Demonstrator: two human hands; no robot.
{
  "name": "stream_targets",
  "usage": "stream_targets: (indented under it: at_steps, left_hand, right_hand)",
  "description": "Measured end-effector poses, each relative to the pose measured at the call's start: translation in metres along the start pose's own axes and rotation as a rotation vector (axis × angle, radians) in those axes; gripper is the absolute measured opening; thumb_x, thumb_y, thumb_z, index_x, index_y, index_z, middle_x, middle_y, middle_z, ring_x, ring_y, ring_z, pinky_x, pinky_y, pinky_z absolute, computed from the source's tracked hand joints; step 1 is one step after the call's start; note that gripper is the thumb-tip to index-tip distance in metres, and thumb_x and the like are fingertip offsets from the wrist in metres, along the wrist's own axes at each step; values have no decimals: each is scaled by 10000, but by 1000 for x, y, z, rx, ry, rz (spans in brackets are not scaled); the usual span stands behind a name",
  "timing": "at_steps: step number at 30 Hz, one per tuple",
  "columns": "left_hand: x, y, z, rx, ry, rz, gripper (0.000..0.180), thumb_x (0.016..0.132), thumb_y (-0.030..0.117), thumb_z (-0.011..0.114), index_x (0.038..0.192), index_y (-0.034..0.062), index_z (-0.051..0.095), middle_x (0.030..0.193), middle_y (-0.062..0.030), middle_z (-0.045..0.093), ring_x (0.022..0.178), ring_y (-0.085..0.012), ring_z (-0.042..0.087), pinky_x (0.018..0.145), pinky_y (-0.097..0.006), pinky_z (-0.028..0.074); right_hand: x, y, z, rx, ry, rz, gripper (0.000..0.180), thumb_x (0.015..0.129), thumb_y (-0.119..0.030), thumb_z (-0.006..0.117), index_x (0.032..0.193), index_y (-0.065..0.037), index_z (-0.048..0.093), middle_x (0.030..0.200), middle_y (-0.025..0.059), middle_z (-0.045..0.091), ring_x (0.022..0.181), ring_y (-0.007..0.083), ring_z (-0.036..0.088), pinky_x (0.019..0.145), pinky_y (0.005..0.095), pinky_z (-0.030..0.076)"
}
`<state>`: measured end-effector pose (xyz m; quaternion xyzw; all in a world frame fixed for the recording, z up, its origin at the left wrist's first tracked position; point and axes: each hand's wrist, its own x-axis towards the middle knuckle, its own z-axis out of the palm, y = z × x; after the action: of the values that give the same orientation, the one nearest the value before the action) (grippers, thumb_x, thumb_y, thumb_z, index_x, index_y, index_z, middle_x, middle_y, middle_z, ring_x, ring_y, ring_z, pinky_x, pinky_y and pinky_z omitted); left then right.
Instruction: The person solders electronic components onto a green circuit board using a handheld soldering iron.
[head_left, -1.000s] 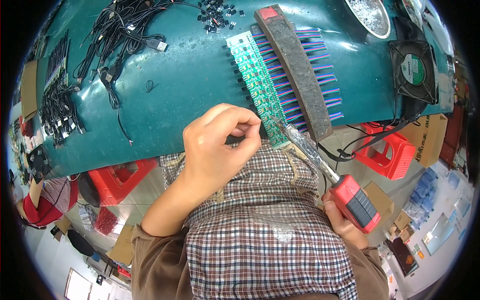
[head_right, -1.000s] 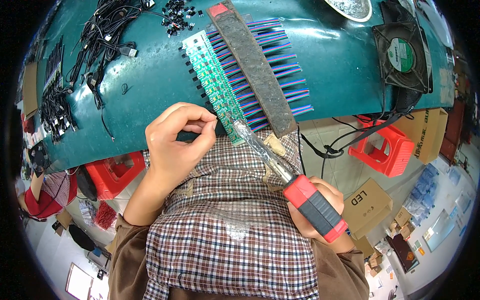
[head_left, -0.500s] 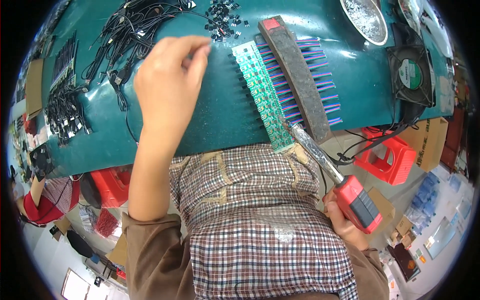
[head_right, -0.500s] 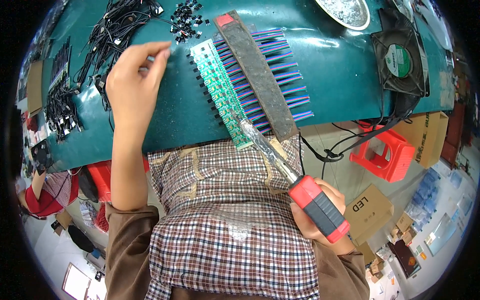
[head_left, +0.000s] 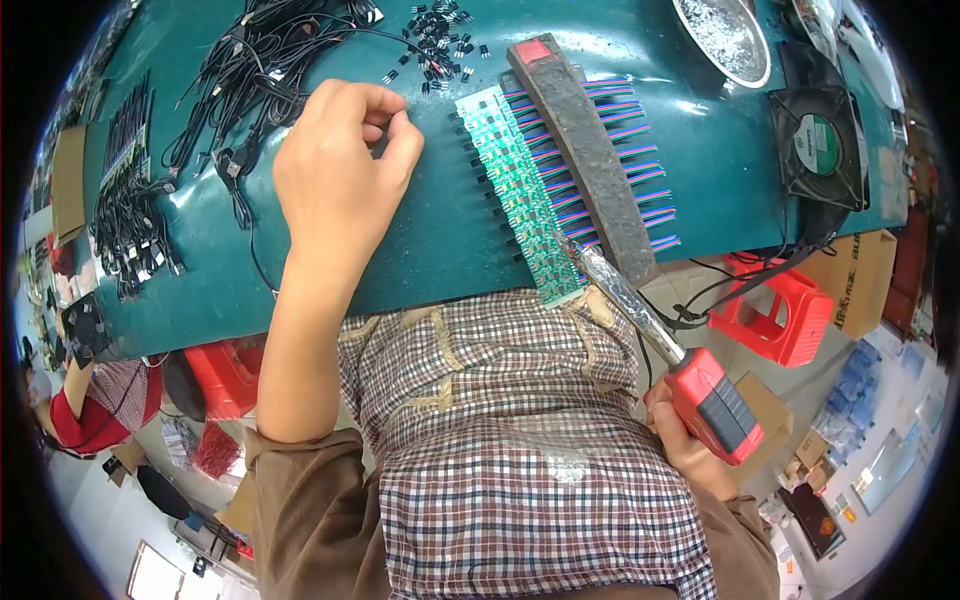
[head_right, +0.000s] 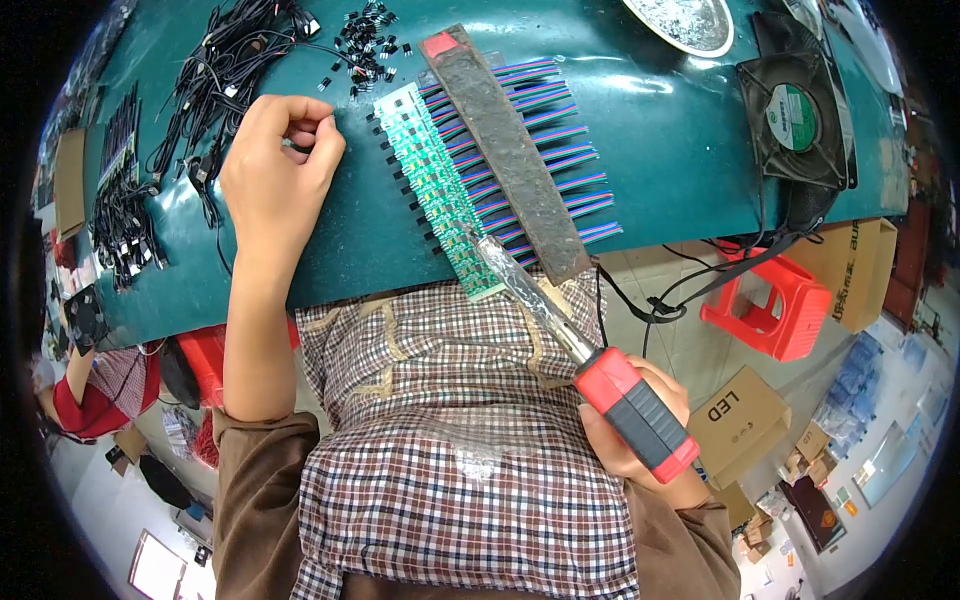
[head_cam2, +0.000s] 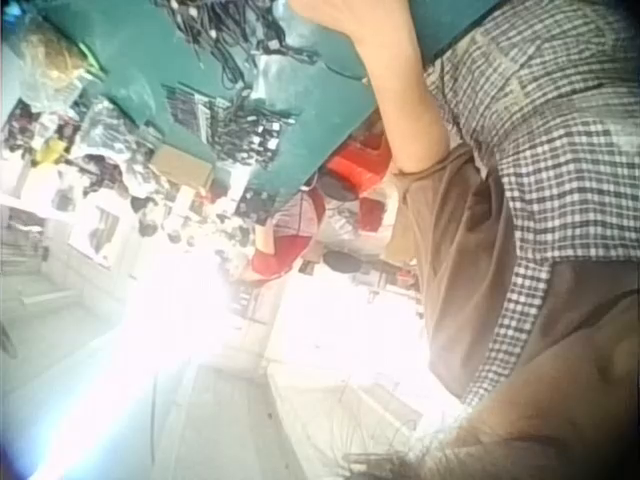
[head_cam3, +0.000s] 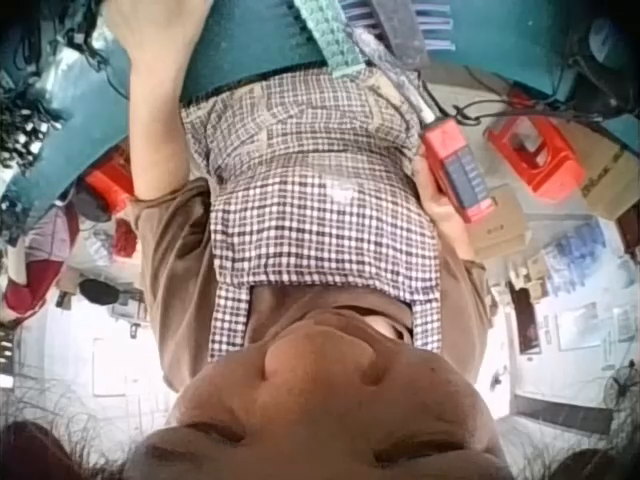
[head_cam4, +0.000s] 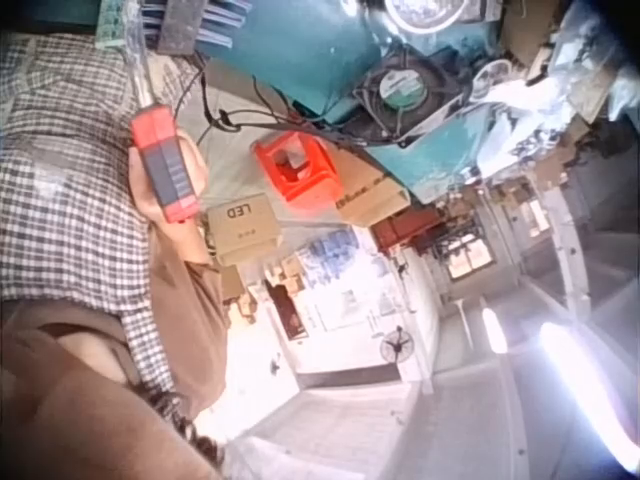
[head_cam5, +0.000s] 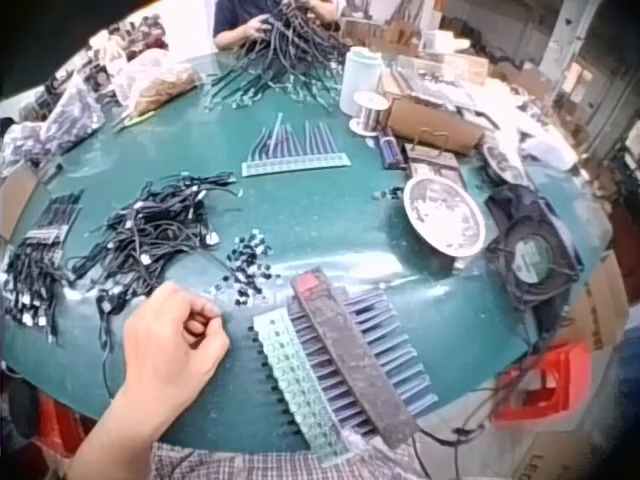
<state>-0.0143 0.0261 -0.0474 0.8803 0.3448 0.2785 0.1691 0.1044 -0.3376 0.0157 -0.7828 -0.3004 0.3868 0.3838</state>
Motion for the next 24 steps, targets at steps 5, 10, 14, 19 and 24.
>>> stream_targets:
  at_steps: [5,10,14,19,24]
  left_hand:
    - [-10,5,-10,-129,-12,-142,97,823,41,737,911,29,697,848,-51,702,699,-139,700,630,-269,561]
    - [-20,8,-14,-597,-77,-395,134,863,-11,744,986,-31,696,920,-91,745,794,-126,725,698,-250,592]
    - [-27,11,-16,-618,-92,-380,144,856,-38,757,988,-49,699,964,-102,748,844,-141,735,737,-252,603]
    - [-24,14,-17,-615,-108,-354,127,853,-43,759,969,-40,707,952,-89,747,837,-140,734,737,-255,606]
    - [24,25,-9,-397,-114,-21,104,869,45,749,955,-1,714,869,-78,724,793,-166,732,686,-276,586]
  right_hand:
    - [2,-1,0,-27,-3,-58,193,741,-46,743,898,2,643,837,128,646,709,295,645,639,356,531]
    - [-2,4,2,10,12,-30,206,739,-52,751,907,2,646,841,130,647,709,294,645,643,357,531]
    - [-1,5,2,-4,7,-22,220,734,-56,759,914,2,647,844,131,648,710,296,645,650,358,533]
    - [-1,3,2,12,27,-40,205,729,-39,753,898,-1,644,830,130,641,699,298,641,630,362,527]
    - [1,6,4,-54,33,-153,212,701,5,756,881,-12,644,785,112,613,677,298,637,594,368,519]
